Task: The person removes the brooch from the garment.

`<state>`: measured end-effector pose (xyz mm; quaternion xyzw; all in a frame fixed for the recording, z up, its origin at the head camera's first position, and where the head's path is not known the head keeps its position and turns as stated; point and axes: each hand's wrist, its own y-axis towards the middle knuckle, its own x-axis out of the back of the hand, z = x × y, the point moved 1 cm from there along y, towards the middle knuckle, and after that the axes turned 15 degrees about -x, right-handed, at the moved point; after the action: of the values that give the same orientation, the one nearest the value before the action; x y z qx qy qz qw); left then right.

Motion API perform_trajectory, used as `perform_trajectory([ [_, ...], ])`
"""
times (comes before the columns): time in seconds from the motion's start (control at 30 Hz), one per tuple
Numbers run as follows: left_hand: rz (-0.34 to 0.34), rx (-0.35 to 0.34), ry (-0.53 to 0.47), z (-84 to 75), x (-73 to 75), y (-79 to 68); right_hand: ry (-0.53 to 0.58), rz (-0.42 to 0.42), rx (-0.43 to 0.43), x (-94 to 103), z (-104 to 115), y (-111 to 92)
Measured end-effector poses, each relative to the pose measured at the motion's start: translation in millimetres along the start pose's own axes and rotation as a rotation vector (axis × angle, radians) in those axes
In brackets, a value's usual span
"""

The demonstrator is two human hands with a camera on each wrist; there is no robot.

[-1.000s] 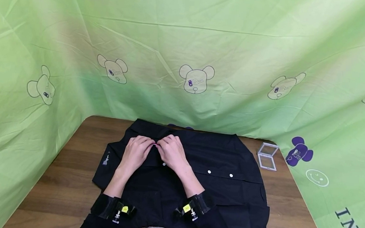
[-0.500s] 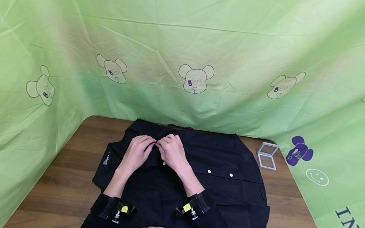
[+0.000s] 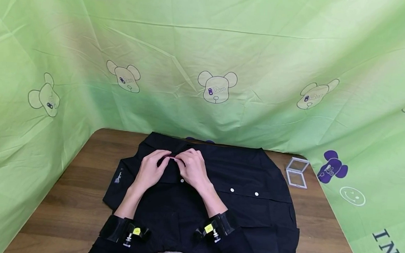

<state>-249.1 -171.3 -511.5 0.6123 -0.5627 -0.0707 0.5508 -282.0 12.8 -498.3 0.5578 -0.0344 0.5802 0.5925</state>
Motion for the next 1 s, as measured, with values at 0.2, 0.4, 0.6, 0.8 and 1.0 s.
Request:
perform_trajectory([
  [0.2, -0.007, 0.012, -0.002, 3.1, -1.3, -2.3, 0.108, -0.005, -0.083, -5.3, -4.8, -2.2],
  [0.4, -0.008, 0.006, -0.005, 5.7, -2.3, -4.3, 0.238, -0.020, -0.164, -11.4, -9.0, -4.3],
  [0.6, -0.005, 0.008, -0.017, 7.7, -3.7, -5.7, 0.303, -0.017, -0.195, -12.2, -9.5, -5.0],
  [0.8, -0.016, 0.002, -0.026, 8.4, -4.4, -6.4, 0.315, 0.006, -0.219, -13.5, -10.2, -5.2],
  [1.0, -0.036, -0.003, -0.033, 8.3, -4.3, -5.3, 0.311, 0.017, -0.219, -11.9, -9.9, -4.2],
])
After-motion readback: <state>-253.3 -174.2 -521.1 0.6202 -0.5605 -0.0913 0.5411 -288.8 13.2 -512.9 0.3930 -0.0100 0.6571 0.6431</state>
